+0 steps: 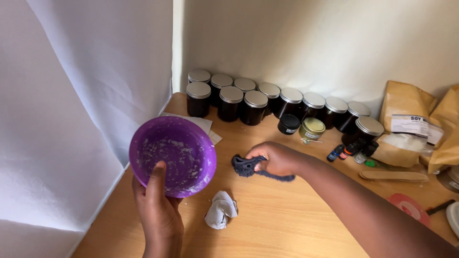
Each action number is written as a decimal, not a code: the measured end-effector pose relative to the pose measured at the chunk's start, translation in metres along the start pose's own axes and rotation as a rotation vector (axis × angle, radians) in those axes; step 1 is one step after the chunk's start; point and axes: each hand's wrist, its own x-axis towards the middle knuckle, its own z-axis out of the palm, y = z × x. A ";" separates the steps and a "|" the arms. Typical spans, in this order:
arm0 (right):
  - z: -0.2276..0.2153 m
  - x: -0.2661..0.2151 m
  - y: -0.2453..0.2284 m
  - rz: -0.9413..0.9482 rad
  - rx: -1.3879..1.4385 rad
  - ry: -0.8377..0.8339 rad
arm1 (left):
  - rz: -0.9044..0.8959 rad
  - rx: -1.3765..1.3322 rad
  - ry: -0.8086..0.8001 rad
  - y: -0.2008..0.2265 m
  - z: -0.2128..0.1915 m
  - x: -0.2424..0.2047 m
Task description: Cleaning various small plastic and metal containers and lids using wipes in a candle studio workspace.
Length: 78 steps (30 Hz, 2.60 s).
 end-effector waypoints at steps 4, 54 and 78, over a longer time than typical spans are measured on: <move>0.030 -0.040 -0.010 0.140 0.032 0.110 | 0.023 -0.010 0.054 0.010 0.000 -0.003; 0.115 -0.129 -0.017 0.314 0.002 0.200 | -0.194 0.900 -0.287 -0.098 0.102 0.062; 0.089 -0.003 -0.096 0.316 0.331 0.318 | -0.028 1.148 0.086 0.063 -0.072 -0.033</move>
